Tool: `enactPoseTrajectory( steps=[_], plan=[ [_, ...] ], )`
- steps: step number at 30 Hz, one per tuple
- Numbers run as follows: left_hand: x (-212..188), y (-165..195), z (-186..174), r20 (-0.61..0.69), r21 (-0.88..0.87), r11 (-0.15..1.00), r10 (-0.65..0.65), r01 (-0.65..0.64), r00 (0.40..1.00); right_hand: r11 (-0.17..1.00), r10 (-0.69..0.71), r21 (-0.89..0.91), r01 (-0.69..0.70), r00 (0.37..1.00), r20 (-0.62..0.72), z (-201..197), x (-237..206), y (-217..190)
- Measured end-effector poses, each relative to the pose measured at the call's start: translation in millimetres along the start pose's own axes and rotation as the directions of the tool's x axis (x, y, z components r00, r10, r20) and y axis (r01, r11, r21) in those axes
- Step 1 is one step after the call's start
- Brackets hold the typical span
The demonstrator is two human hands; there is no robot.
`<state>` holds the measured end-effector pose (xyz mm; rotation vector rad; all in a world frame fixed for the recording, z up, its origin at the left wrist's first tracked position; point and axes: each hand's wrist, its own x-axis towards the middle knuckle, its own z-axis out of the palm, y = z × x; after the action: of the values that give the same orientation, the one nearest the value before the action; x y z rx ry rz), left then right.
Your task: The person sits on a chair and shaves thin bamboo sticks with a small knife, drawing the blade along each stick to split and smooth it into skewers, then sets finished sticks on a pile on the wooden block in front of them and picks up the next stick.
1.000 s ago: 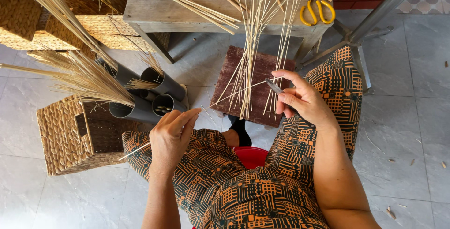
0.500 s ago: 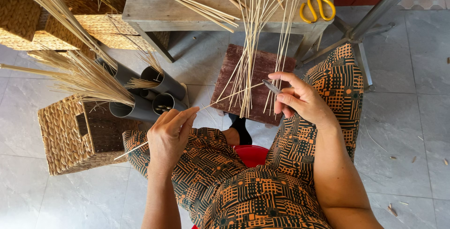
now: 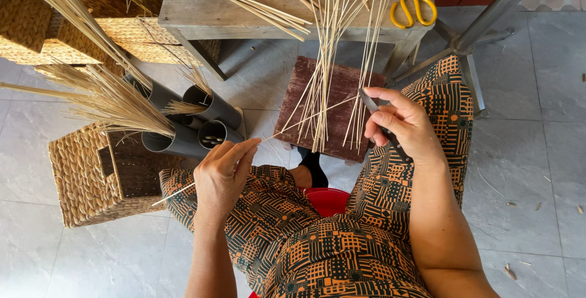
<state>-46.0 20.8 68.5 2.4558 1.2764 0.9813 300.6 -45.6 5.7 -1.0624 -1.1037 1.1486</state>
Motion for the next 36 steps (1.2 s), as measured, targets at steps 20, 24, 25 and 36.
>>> enactPoseTrajectory(
  steps=[20, 24, 25, 36],
  plan=[
    [0.9, 6.2, 1.8, 0.011, -0.007, 0.999, 0.034, -0.034, 0.999, 0.984, 0.065, -0.173, -0.041, 0.988, 0.137, 9.4, 4.1, 5.7],
    [0.2, 7.4, 2.6, 0.017, -0.030, 0.999, 0.030, -0.029, 0.999, 0.979, 0.093, -0.184, -0.084, 0.995, 0.043, 10.4, 4.4, 10.5],
    [0.1, 7.9, 3.4, 0.021, -0.033, 0.999, 0.024, -0.024, 0.999, 0.980, 0.067, -0.191, -0.060, 0.997, 0.031, 10.1, 3.9, 11.7],
    [-4.0, 0.9, 10.0, 0.050, -0.179, 0.972, -0.144, 0.150, 0.988, 0.903, -0.246, 0.240, 0.356, 0.887, -0.390, -13.5, -1.3, 1.9]
  ],
)
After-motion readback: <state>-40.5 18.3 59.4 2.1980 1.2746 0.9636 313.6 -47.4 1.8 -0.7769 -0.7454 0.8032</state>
